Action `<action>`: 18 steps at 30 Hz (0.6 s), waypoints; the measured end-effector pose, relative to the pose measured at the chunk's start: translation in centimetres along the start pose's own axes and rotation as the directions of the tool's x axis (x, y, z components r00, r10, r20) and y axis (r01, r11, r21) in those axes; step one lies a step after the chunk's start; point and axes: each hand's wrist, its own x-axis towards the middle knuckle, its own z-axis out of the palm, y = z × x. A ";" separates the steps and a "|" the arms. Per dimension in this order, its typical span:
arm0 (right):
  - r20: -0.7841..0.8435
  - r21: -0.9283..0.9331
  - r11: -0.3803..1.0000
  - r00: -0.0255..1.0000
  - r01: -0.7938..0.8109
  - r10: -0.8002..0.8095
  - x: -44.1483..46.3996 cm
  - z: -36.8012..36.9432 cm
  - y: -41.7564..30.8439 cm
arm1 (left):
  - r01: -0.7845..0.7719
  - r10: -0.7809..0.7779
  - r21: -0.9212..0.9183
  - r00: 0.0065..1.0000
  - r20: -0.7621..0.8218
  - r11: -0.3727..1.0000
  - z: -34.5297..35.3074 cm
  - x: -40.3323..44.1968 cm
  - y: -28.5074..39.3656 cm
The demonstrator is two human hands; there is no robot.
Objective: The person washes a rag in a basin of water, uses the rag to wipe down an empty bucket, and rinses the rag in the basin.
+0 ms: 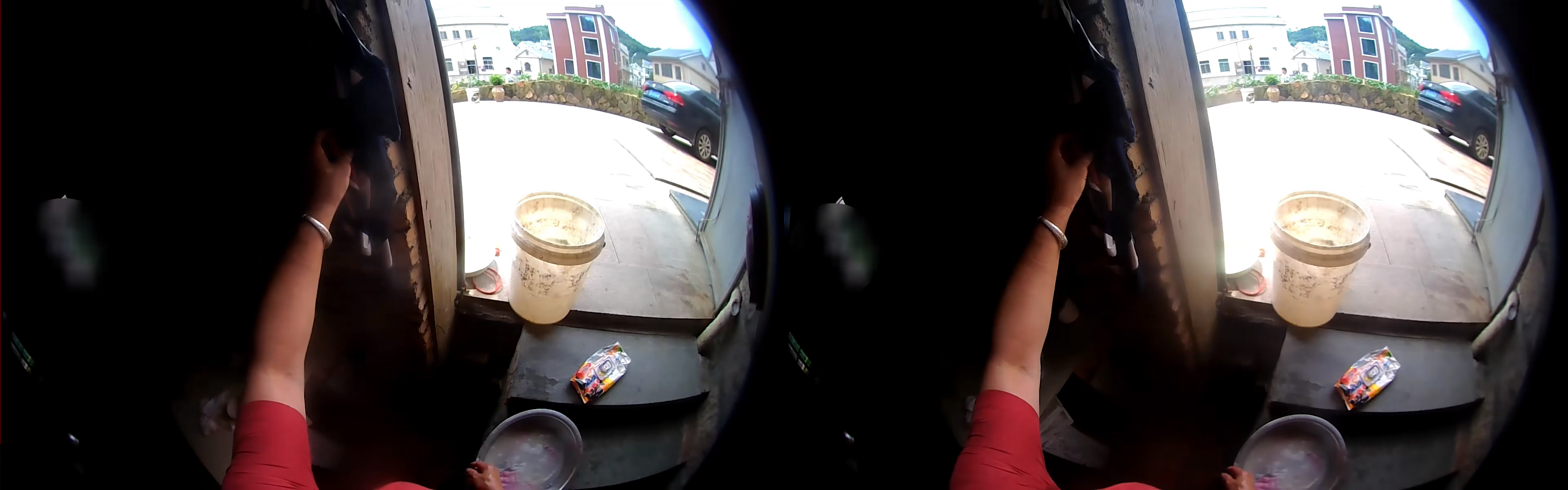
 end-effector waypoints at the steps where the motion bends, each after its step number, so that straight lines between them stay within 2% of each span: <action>1: -0.005 -0.017 0.999 1.000 0.029 -0.029 0.1 -0.2 -0.4 | 0.028 -0.028 -0.048 1.000 0.001 0.998 -0.6 -0.4 1.5; 3: -0.015 -0.135 0.964 0.973 0.228 -0.232 0.6 1.2 4.2 | -0.060 0.060 -0.002 0.998 -0.012 0.998 -0.9 -0.5 1.9; 4: -0.008 -0.193 0.926 0.943 0.324 -0.331 0.7 1.5 4.6 | -0.176 0.179 0.073 0.983 -0.036 0.982 -0.8 -0.3 1.3; 5: 0.012 -0.144 0.969 0.980 0.200 -0.200 0.7 1.3 5.0 | -0.287 0.297 0.151 0.953 -0.052 0.946 -0.7 0.1 0.6; 6: 0.040 -0.097 0.993 0.997 0.071 -0.067 0.6 0.4 2.2 | -0.390 0.412 0.231 0.909 -0.057 0.892 -0.8 0.3 0.2; 7: 0.075 -0.053 0.997 0.995 -0.062 0.066 0.5 -0.3 0.3 | -0.380 0.400 0.208 0.914 -0.063 0.901 -0.9 0.3 0.0; 9: 0.123 0.002 0.988 0.980 -0.156 0.155 1.2 0.6 2.8 | -0.361 0.376 0.162 0.924 -0.076 0.919 -1.3 0.4 -0.2; 10: 0.151 0.027 0.980 0.970 -0.199 0.192 1.8 1.0 3.8 | -0.268 0.275 0.141 0.961 -0.035 0.953 -1.6 0.5 -0.5; 13: 0.155 0.063 0.998 0.988 -0.018 0.008 3.8 2.2 5.0 | 0.022 -0.023 0.022 0.997 0.070 1.000 -5.0 0.7 0.2; 14: 0.186 0.066 0.996 0.982 -0.053 0.040 4.5 2.5 5.0 | 0.119 -0.110 -0.083 0.988 0.108 0.989 -5.8 0.6 1.2; 16: 0.245 0.063 0.989 0.963 -0.130 0.111 4.9 2.5 3.1 | 0.325 -0.253 -0.394 0.941 0.223 0.860 -7.6 0.2 3.1; 17: 0.258 0.055 0.988 0.958 -0.145 0.126 4.9 2.6 3.2 | 0.421 -0.293 -0.574 0.906 0.306 0.703 -8.3 -0.1 3.6; 18: 0.261 0.038 0.990 0.958 -0.133 0.118 4.9 2.7 3.5 | 0.464 -0.287 -0.658 0.885 0.366 0.593 -9.1 -0.3 4.0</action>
